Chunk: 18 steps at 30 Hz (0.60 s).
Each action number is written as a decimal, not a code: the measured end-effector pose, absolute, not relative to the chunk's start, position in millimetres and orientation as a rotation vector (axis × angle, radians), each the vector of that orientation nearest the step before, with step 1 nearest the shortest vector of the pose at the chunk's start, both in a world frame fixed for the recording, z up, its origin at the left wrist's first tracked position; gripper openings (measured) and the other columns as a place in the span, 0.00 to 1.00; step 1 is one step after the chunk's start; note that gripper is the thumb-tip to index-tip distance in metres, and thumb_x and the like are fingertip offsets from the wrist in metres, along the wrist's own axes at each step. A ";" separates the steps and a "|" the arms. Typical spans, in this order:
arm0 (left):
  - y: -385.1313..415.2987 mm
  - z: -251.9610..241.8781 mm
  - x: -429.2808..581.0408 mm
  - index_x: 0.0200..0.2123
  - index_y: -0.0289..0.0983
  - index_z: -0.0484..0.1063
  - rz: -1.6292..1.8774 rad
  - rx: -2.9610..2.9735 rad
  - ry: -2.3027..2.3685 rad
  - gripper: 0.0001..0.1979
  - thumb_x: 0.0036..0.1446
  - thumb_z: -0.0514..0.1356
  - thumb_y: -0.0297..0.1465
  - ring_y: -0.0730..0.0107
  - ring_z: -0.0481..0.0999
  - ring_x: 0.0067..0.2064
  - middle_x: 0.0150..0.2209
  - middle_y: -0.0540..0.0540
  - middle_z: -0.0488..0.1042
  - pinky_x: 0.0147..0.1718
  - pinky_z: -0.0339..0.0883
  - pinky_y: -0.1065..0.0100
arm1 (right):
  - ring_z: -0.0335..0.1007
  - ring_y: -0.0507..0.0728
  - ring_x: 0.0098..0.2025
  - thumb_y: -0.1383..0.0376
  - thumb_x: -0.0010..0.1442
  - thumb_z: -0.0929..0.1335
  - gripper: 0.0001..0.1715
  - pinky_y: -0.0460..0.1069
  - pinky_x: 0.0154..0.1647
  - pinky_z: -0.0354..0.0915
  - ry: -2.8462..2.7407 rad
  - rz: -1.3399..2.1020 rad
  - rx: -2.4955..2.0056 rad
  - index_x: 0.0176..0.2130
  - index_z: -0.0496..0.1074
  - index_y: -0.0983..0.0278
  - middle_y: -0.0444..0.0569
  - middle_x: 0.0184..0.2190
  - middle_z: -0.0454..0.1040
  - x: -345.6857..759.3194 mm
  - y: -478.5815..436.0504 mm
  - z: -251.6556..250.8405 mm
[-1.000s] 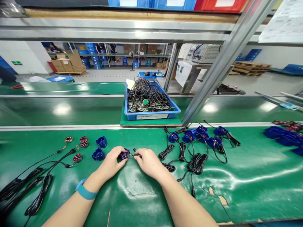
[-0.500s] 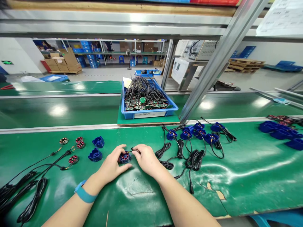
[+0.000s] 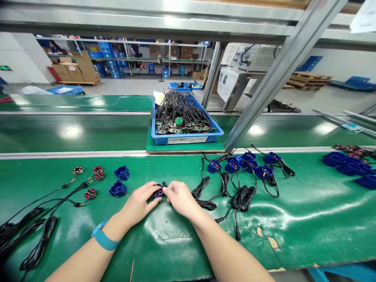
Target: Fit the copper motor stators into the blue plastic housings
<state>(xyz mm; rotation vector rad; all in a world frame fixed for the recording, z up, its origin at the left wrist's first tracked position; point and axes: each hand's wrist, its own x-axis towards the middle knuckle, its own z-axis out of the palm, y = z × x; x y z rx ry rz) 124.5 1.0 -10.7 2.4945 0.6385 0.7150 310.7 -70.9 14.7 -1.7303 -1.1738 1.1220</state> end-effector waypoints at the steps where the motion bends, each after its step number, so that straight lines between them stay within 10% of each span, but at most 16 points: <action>1: 0.7 -11.7 124.9 0.52 0.40 0.70 0.722 2.511 0.632 0.13 0.65 0.60 0.33 0.60 0.76 0.51 0.52 0.41 0.74 0.51 0.74 0.58 | 0.53 0.48 0.17 0.54 0.62 0.66 0.19 0.44 0.19 0.50 -1.106 1.216 -1.682 0.26 0.64 0.63 0.40 0.17 0.66 311.0 -70.2 14.1; 18: -2.5 -12.0 129.6 0.52 0.37 0.73 0.783 2.459 0.610 0.14 0.64 0.61 0.32 0.62 0.77 0.47 0.47 0.41 0.75 0.48 0.75 0.61 | 0.48 0.46 0.19 0.44 0.50 0.73 0.29 0.44 0.20 0.42 -1.076 1.430 -1.561 0.25 0.67 0.65 0.41 0.18 0.65 321.6 -68.2 14.2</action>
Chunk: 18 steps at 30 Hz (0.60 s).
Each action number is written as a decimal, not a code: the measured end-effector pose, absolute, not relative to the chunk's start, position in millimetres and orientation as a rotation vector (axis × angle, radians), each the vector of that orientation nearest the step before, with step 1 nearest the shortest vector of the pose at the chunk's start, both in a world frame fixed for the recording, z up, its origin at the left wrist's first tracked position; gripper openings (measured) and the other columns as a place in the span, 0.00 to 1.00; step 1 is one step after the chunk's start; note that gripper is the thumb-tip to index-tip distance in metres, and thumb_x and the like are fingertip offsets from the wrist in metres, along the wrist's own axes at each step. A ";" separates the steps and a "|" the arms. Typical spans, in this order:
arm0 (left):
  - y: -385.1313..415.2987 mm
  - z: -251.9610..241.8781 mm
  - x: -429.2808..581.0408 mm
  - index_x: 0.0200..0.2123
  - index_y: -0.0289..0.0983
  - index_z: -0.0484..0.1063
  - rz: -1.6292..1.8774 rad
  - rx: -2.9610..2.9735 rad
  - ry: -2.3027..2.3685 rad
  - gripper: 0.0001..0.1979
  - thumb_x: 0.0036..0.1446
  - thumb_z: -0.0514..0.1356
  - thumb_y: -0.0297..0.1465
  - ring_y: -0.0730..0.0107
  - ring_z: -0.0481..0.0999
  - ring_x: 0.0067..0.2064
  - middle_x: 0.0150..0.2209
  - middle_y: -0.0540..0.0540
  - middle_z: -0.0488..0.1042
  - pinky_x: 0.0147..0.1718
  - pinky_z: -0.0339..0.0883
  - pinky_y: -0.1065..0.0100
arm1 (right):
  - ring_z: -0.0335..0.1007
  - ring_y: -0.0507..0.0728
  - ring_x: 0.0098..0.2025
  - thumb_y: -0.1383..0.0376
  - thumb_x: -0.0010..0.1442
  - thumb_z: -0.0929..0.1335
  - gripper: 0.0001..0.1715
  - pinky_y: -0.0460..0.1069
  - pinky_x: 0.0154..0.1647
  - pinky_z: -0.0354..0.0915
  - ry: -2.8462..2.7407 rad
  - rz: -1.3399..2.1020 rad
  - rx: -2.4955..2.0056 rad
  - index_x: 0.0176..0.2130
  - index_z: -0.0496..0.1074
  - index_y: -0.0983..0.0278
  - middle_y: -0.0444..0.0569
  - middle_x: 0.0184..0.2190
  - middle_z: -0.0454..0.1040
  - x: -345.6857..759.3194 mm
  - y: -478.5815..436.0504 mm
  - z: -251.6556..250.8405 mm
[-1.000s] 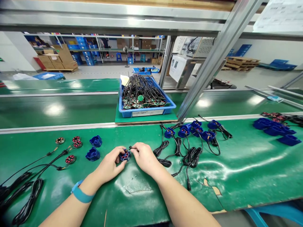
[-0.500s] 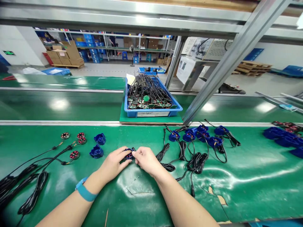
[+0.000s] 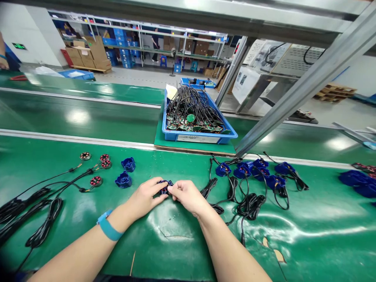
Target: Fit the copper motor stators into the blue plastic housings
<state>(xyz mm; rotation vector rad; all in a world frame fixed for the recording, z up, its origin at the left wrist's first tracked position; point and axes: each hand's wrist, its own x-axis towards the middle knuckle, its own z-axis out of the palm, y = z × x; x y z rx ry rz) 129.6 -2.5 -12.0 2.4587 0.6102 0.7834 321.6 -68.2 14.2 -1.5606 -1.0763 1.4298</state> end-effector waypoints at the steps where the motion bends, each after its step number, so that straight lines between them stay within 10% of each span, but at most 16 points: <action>1: -2.3 -12.5 129.4 0.52 0.37 0.73 0.790 2.463 0.607 0.14 0.63 0.61 0.32 0.62 0.77 0.47 0.47 0.41 0.75 0.48 0.75 0.61 | 0.48 0.46 0.19 0.43 0.49 0.73 0.29 0.44 0.20 0.42 -1.089 1.417 -1.579 0.24 0.67 0.65 0.41 0.18 0.65 321.5 -68.0 15.1; 18: 9.4 -22.0 128.7 0.50 0.39 0.68 0.924 2.512 0.626 0.14 0.63 0.62 0.37 0.67 0.79 0.41 0.44 0.45 0.77 0.42 0.74 0.68 | 0.50 0.46 0.20 0.57 0.51 0.75 0.19 0.46 0.21 0.45 -1.160 1.356 -1.784 0.21 0.68 0.66 0.37 0.15 0.60 324.8 -49.7 22.6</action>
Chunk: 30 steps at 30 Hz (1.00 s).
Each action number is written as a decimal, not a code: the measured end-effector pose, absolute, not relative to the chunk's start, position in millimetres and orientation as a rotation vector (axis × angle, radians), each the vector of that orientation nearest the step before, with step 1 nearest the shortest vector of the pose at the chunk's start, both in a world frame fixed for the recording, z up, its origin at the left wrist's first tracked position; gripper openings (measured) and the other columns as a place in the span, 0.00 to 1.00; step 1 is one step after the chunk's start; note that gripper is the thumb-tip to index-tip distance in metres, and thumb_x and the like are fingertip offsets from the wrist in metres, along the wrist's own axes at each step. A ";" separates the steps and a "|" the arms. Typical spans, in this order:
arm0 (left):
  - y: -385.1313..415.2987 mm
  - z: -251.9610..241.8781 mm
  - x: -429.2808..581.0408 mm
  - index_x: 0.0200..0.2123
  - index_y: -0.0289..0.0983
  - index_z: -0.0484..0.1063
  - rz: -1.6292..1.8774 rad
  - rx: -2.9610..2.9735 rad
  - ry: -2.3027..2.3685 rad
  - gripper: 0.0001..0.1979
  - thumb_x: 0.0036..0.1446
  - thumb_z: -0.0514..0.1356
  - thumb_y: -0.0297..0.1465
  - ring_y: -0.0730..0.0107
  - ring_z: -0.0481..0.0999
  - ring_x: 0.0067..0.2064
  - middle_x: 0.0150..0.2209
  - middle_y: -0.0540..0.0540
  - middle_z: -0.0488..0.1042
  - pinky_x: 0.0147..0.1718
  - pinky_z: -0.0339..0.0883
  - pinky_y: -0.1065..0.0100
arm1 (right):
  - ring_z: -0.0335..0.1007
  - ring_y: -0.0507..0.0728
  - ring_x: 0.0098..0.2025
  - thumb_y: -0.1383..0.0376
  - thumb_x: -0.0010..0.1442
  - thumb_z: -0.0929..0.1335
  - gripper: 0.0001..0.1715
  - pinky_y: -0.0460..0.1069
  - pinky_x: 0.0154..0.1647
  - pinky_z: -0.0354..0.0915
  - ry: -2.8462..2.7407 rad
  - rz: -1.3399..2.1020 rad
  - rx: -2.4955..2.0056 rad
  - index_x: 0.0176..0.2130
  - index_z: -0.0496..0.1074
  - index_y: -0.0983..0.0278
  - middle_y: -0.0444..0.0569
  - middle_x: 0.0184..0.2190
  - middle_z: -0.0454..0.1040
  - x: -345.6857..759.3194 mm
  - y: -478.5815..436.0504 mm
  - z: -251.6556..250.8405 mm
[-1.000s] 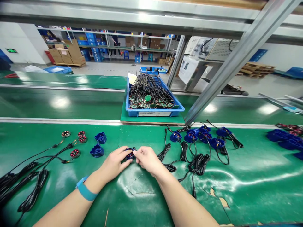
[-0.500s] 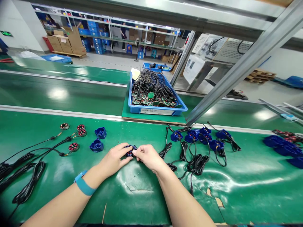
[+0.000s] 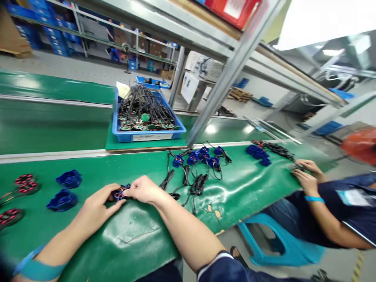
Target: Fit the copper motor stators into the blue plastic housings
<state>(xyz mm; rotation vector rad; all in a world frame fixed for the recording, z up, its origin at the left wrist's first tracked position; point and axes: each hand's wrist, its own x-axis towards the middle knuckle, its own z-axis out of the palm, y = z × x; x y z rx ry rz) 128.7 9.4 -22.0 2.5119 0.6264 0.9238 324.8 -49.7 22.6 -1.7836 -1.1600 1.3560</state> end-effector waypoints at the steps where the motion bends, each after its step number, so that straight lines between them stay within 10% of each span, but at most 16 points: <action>1: 11.0 -23.5 128.3 0.49 0.39 0.68 0.921 2.513 0.643 0.15 0.63 0.61 0.38 0.69 0.78 0.38 0.41 0.46 0.77 0.39 0.74 0.69 | 0.49 0.46 0.20 0.57 0.50 0.75 0.18 0.46 0.21 0.45 -1.167 1.358 -1.799 0.22 0.68 0.65 0.36 0.15 0.59 326.2 -47.7 21.1; 15: 23.8 -43.9 129.1 0.49 0.42 0.70 0.921 2.540 0.802 0.30 0.58 0.55 0.60 0.65 0.81 0.32 0.36 0.49 0.80 0.30 0.76 0.69 | 0.72 0.57 0.41 0.55 0.54 0.69 0.15 0.48 0.42 0.66 -1.434 0.676 -1.929 0.39 0.77 0.61 0.47 0.37 0.78 305.2 -53.2 11.6; 30: 5.9 -30.6 140.2 0.48 0.38 0.72 1.037 2.748 0.606 0.14 0.64 0.60 0.39 0.59 0.80 0.48 0.47 0.41 0.79 0.48 0.75 0.58 | 0.71 0.54 0.36 0.71 0.56 0.67 0.07 0.48 0.40 0.63 -1.395 0.703 -1.905 0.33 0.77 0.66 0.49 0.33 0.78 306.9 -54.3 14.2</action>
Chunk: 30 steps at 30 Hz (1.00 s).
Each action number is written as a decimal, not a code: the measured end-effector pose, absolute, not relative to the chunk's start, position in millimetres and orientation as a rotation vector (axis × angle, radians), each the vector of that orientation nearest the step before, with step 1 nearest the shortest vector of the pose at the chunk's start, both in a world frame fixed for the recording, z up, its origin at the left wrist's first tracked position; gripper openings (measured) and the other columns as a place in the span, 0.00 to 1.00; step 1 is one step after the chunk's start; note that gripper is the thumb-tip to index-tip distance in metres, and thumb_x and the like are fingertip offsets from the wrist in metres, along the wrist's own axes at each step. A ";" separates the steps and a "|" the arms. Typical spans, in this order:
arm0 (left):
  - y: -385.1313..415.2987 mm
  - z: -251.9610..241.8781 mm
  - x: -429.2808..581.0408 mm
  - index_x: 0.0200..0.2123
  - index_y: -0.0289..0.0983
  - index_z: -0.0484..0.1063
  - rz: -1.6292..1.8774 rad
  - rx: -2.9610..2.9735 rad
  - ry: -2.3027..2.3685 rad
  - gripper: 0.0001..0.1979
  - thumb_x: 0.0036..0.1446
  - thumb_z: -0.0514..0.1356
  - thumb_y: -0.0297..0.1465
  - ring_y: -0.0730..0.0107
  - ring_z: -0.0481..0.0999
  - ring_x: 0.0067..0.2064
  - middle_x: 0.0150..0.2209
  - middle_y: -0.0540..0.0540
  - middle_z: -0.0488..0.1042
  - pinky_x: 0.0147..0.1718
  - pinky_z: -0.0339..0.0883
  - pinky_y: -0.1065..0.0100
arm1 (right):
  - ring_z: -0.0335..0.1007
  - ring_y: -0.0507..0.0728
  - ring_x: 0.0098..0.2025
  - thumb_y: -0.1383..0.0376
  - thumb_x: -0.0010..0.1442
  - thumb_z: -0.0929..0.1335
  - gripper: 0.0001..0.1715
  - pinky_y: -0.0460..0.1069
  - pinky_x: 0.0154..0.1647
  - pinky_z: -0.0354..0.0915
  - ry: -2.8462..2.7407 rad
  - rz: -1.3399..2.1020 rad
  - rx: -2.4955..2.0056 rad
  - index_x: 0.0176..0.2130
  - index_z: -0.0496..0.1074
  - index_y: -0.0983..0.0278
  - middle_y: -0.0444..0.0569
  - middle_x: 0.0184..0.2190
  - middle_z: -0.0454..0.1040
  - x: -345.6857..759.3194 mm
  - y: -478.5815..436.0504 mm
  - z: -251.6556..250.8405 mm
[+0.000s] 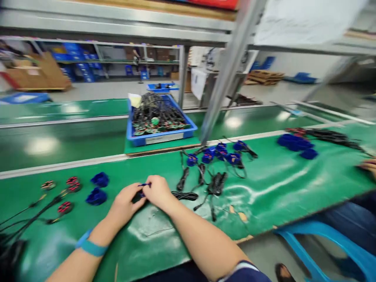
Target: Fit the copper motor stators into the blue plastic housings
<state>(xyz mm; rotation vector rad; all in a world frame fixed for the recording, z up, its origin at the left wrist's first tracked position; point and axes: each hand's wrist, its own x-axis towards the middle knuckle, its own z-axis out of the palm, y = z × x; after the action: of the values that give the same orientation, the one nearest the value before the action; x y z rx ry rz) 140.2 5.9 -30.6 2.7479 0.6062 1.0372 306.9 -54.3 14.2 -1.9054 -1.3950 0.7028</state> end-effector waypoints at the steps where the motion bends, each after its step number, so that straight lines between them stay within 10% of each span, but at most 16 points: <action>1: 5.4 -30.9 140.5 0.48 0.38 0.72 1.021 2.701 0.626 0.14 0.63 0.61 0.38 0.59 0.79 0.49 0.47 0.41 0.79 0.50 0.75 0.59 | 0.71 0.54 0.35 0.69 0.58 0.68 0.07 0.48 0.40 0.64 -1.409 0.746 -1.865 0.37 0.77 0.66 0.49 0.34 0.78 310.5 -56.7 14.1; 4: 5.7 -32.4 136.8 0.50 0.37 0.70 0.955 2.578 0.707 0.16 0.60 0.64 0.35 0.60 0.79 0.48 0.46 0.40 0.78 0.49 0.75 0.60 | 0.73 0.54 0.36 0.63 0.60 0.71 0.20 0.50 0.43 0.69 -1.484 0.759 -1.745 0.51 0.74 0.67 0.52 0.43 0.77 320.1 -69.7 18.7; 9: 5.5 -29.7 131.1 0.52 0.36 0.69 0.886 2.525 0.687 0.19 0.60 0.65 0.36 0.59 0.78 0.48 0.48 0.39 0.78 0.49 0.75 0.57 | 0.60 0.65 0.65 0.59 0.62 0.72 0.24 0.59 0.66 0.61 -1.917 0.466 -1.643 0.55 0.73 0.65 0.60 0.64 0.63 319.5 -89.6 31.5; 18: 0.2 -10.1 139.0 0.45 0.36 0.75 0.615 2.707 0.834 0.17 0.63 0.61 0.43 0.59 0.75 0.43 0.39 0.42 0.77 0.45 0.72 0.58 | 0.71 0.69 0.48 0.56 0.60 0.73 0.30 0.62 0.45 0.71 -2.251 0.103 -1.969 0.57 0.73 0.68 0.62 0.50 0.75 303.2 -80.0 23.4; 24: -17.5 5.0 129.1 0.68 0.40 0.56 0.534 2.753 0.897 0.36 0.61 0.63 0.43 0.53 0.70 0.57 0.60 0.37 0.69 0.54 0.68 0.53 | 0.73 0.71 0.44 0.54 0.60 0.72 0.28 0.60 0.36 0.68 -2.198 -0.210 -2.092 0.54 0.75 0.68 0.60 0.40 0.79 330.5 -73.9 -0.3; 30: -16.3 29.6 12.7 0.42 0.38 0.76 0.810 2.556 1.426 0.10 0.66 0.56 0.34 0.61 0.76 0.46 0.41 0.43 0.79 0.50 0.66 0.57 | 0.73 0.71 0.38 0.52 0.63 0.68 0.23 0.59 0.32 0.62 -1.799 -0.150 -2.295 0.49 0.79 0.64 0.63 0.38 0.78 402.5 -59.0 -25.7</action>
<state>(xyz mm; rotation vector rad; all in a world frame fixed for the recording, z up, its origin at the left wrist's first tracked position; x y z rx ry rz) 12.7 -16.3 29.6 2.5559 1.4263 0.8095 402.5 -59.0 -25.7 -2.2954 -1.7990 -0.1497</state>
